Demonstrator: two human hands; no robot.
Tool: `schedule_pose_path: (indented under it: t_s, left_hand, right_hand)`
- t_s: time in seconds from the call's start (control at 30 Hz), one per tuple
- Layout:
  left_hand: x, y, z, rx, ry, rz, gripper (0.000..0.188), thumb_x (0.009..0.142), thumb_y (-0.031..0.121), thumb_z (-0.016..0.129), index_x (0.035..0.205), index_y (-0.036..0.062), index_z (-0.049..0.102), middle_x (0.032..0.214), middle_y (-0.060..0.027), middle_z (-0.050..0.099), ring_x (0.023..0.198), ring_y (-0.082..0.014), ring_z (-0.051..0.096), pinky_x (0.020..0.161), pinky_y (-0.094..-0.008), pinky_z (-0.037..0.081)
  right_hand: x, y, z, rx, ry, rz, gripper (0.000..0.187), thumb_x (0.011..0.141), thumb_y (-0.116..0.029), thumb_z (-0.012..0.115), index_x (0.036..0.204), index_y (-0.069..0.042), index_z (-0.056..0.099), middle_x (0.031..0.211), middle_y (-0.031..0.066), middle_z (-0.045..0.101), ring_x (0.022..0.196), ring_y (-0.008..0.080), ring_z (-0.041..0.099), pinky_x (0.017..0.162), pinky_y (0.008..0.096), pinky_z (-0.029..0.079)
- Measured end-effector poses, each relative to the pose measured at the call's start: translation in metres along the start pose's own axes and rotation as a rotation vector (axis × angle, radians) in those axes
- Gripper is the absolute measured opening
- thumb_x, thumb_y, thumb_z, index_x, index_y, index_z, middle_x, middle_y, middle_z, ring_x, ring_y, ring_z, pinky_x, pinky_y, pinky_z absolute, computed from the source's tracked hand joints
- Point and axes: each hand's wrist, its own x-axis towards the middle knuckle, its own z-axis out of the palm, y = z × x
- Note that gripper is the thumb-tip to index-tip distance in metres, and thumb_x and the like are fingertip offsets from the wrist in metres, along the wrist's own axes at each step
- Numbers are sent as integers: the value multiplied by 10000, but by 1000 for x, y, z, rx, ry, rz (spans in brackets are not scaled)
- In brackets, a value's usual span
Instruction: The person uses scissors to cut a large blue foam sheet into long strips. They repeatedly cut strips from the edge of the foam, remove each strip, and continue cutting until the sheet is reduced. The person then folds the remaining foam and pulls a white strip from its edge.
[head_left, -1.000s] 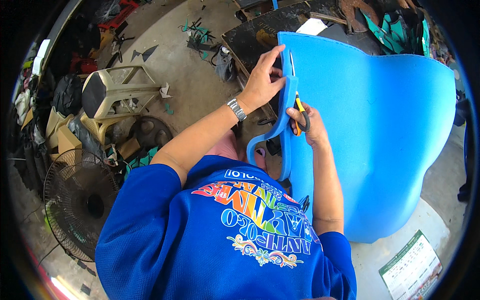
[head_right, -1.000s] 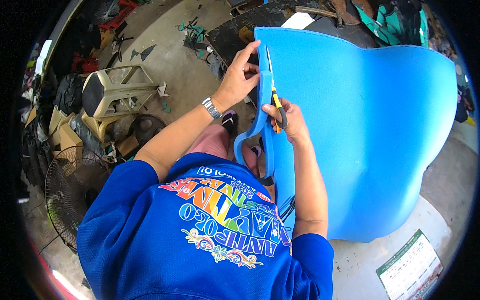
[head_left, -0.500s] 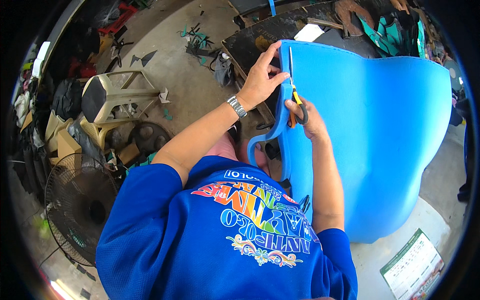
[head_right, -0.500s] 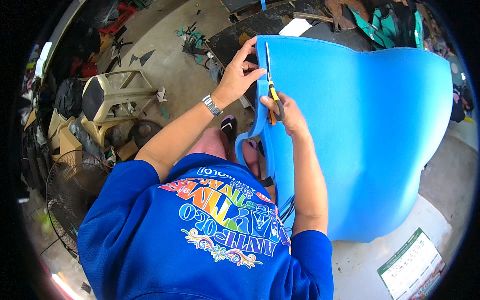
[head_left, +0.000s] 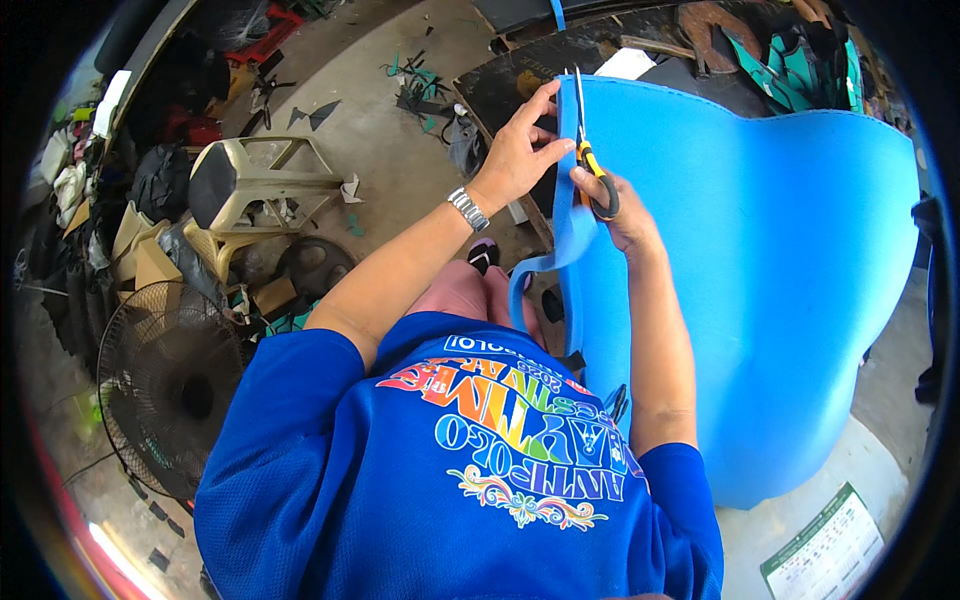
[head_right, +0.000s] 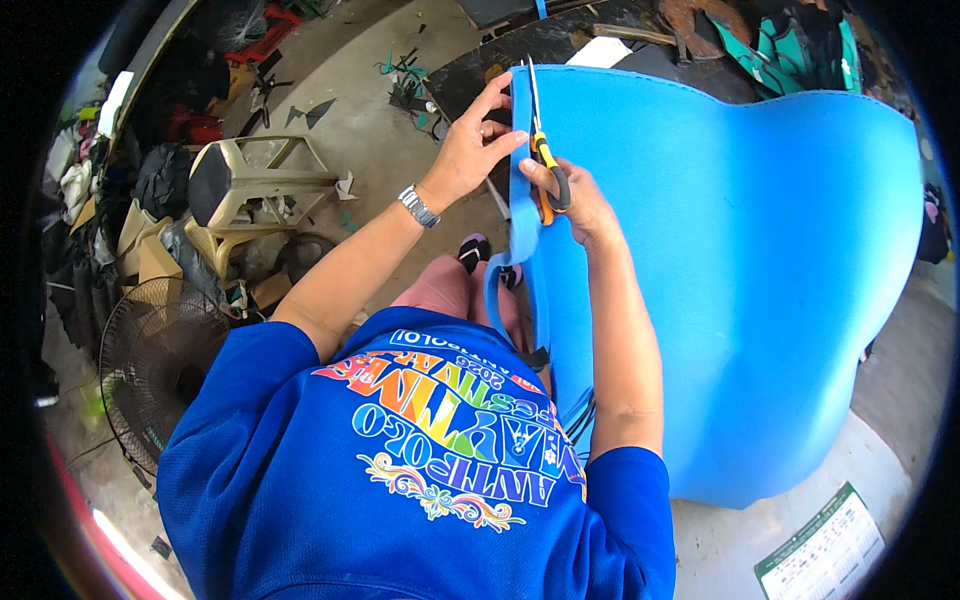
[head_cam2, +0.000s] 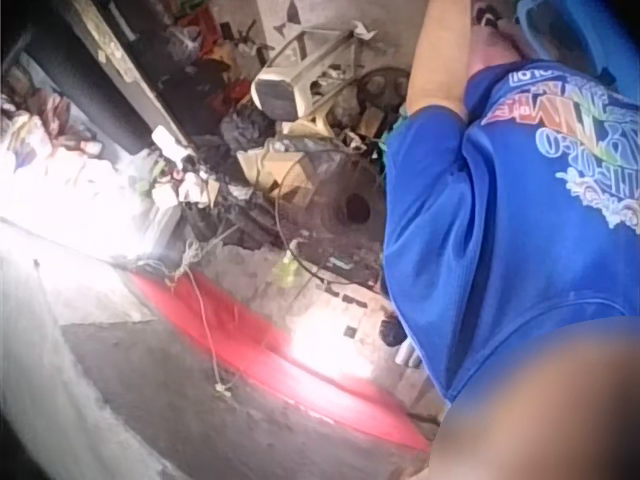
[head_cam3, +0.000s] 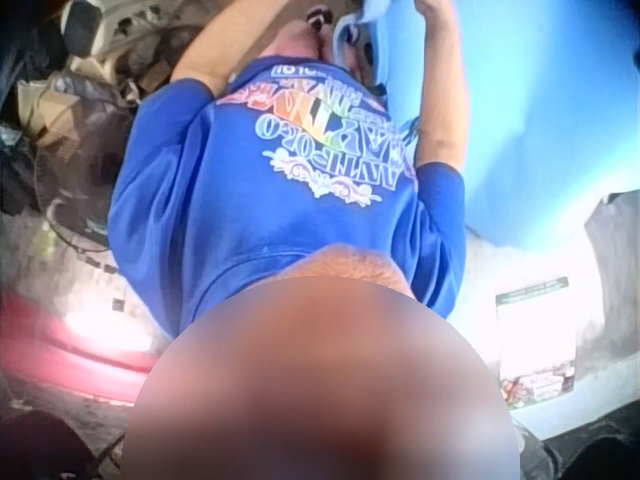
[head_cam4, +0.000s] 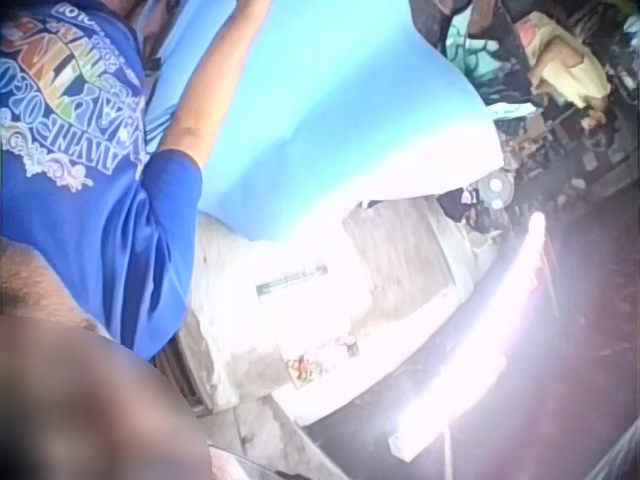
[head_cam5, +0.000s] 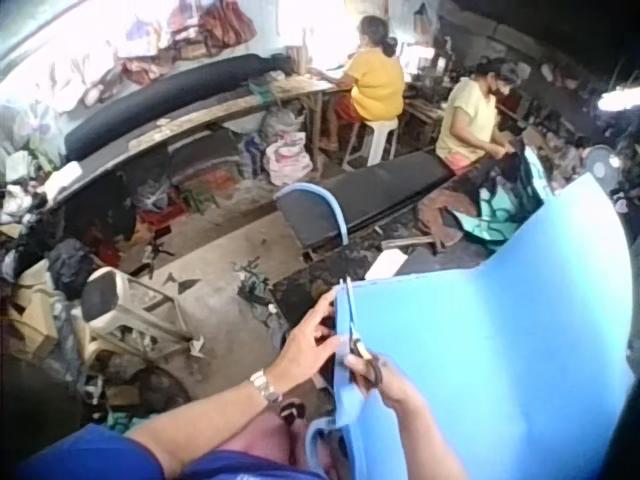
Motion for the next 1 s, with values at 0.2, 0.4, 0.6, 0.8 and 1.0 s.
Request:
schedule_pose_path:
  t_s: [0.2, 0.4, 0.6, 0.8, 1.0]
  left_hand:
    - [-3, -2, -1, -308, -17, -213, 625, 914, 113, 697, 1453, 37, 391, 1171, -89, 641, 994, -122, 636, 884, -291, 521]
    - [13, 12, -74, -296, -87, -366, 317, 942, 203, 676, 1195, 19, 629, 825, 45, 574, 690, -42, 473, 602, -183, 370]
    - [102, 10, -288, -324, 500, -140, 175, 907, 42, 669, 1036, 19, 553, 891, -90, 656, 717, -178, 653, 660, -286, 550]
    - [272, 43, -435, 482, 1099, 340, 256, 858, 81, 717, 1036, -6, 556, 920, -80, 643, 830, -215, 646, 736, -378, 526]
    - [409, -15, -307, 605, 839, 665, 233, 867, 56, 640, 1091, 35, 582, 1035, -134, 592, 998, -279, 560, 931, -400, 434]
  right_hand:
    - [-7, 3, 5, -43, 152, -21, 481, 720, -427, 876, 882, -36, 647, 618, -3, 552, 493, 76, 484, 445, 223, 359]
    - [-17, 6, 0, 47, 249, -131, 335, 811, -310, 802, 894, -44, 614, 644, 11, 561, 505, 88, 513, 450, 232, 397]
    - [-6, 22, -53, 597, 544, -396, 256, 917, -204, 684, 1076, -44, 564, 717, 41, 558, 556, 132, 528, 486, 270, 426]
    - [20, 45, -61, 452, 748, -233, 275, 883, -279, 740, 918, -70, 565, 658, 21, 549, 517, 115, 502, 467, 256, 401]
    - [50, 41, -44, 380, 963, -184, 260, 846, -221, 784, 905, -68, 583, 652, 18, 560, 503, 102, 505, 456, 237, 405]
